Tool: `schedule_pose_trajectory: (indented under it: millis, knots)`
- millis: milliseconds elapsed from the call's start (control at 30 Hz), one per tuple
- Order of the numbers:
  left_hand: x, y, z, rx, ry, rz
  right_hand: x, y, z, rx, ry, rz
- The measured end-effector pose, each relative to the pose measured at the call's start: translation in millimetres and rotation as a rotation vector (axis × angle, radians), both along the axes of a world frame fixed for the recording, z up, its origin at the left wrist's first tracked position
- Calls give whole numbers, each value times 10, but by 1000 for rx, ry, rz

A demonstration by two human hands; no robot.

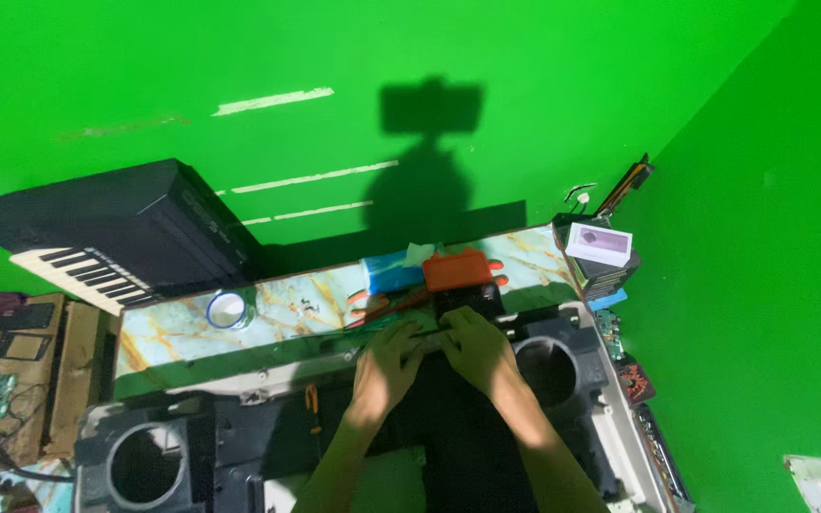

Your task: The person unscrews several screws from the internal plastic housing of an electronic keyboard using a screwdriver and removes a large black plastic panel by hand.

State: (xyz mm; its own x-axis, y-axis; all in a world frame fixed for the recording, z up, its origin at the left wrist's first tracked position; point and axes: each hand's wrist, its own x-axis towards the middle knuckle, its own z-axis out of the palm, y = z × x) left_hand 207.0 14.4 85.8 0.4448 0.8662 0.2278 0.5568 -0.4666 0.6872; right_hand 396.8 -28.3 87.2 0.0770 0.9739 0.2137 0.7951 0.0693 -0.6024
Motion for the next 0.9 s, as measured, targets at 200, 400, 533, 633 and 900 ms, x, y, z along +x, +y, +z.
schedule_pose_trajectory:
  millis: [200, 400, 533, 633, 900]
  knots:
    - [-463, -318, 78, 22, 69, 32, -480, -258, -20, -147, 3, -49]
    - [-1050, -609, 133, 63, -13, 46, -999, -492, 8, 100, 13, 78]
    - [-1360, -781, 167, 74, 17, 80, -1311, -639, 100, 15, 33, 89]
    - [-1562, -881, 192, 54, 16, 95, -1495, -700, 162, 15, 38, 110]
    - [-1964, -1151, -152, 103, -54, 107, -1909, -878, 138, -102, 29, 173]
